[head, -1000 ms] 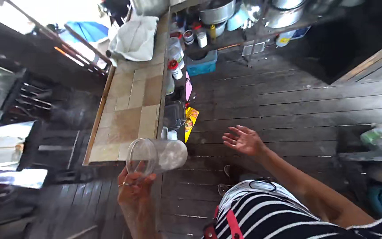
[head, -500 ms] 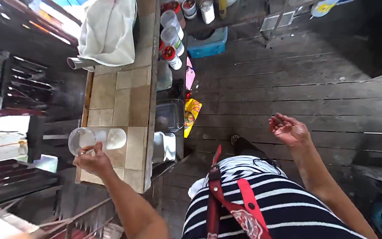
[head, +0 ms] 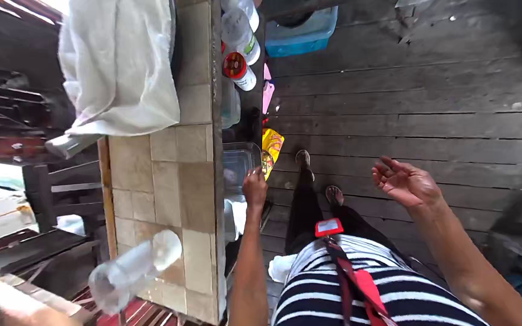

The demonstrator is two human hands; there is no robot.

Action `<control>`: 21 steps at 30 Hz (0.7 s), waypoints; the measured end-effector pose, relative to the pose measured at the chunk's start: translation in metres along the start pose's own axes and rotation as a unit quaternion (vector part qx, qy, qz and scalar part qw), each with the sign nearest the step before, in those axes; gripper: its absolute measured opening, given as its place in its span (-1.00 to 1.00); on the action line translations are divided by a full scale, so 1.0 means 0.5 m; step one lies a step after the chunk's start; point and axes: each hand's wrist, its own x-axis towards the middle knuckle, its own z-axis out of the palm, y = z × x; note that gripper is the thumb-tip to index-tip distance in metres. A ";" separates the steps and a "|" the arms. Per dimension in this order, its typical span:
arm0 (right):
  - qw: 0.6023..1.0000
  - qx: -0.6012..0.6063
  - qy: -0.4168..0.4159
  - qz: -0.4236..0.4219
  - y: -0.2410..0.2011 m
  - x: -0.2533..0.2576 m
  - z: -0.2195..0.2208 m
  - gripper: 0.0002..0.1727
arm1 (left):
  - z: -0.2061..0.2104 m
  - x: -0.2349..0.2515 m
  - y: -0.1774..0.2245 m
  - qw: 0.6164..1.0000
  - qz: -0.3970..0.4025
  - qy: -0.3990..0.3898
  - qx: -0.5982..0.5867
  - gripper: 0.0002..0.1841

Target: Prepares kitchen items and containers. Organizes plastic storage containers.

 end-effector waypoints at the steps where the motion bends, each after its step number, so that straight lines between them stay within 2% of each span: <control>1: 1.000 0.003 -0.005 0.000 0.000 0.009 0.009 -0.62 | 0.047 0.087 -0.025 0.999 -0.030 -0.043 -0.016 -0.62; 3: 1.000 0.005 -0.005 -0.012 -0.005 0.023 0.009 -0.58 | 0.130 0.252 -0.076 0.994 -0.070 -0.073 -0.049 -0.52; 7: 0.995 -0.040 0.087 -0.030 -0.017 0.080 -0.005 -0.48 | 0.232 0.524 -0.126 0.983 -0.170 -0.012 -0.065 -0.30; 10: 0.982 -0.141 0.124 -0.016 -0.013 0.179 0.019 -0.56 | 0.283 0.637 -0.148 0.968 -0.248 0.018 -0.024 -0.11; 12: 0.969 -0.224 0.100 -0.005 -0.006 0.271 0.056 -0.58 | 0.317 0.673 -0.156 0.959 -0.279 0.039 0.004 -0.18; 15: 0.946 -0.319 0.058 0.016 0.017 0.412 0.148 -0.54 | 0.333 0.656 -0.123 0.977 -0.204 0.048 -0.041 -0.61; 18: 0.914 -0.406 -0.021 0.001 0.052 0.529 0.246 -0.46 | 0.351 0.589 -0.031 0.976 -0.054 -0.001 -0.212 -0.69; 20: 0.907 -0.410 -0.091 0.025 0.062 0.569 0.314 -0.36 | 0.346 0.531 0.038 0.957 0.053 -0.095 -0.268 -0.71; 21: 0.902 -0.409 -0.132 0.043 0.066 0.587 0.339 -0.36 | 0.333 0.504 0.064 0.942 0.079 -0.153 -0.288 -0.70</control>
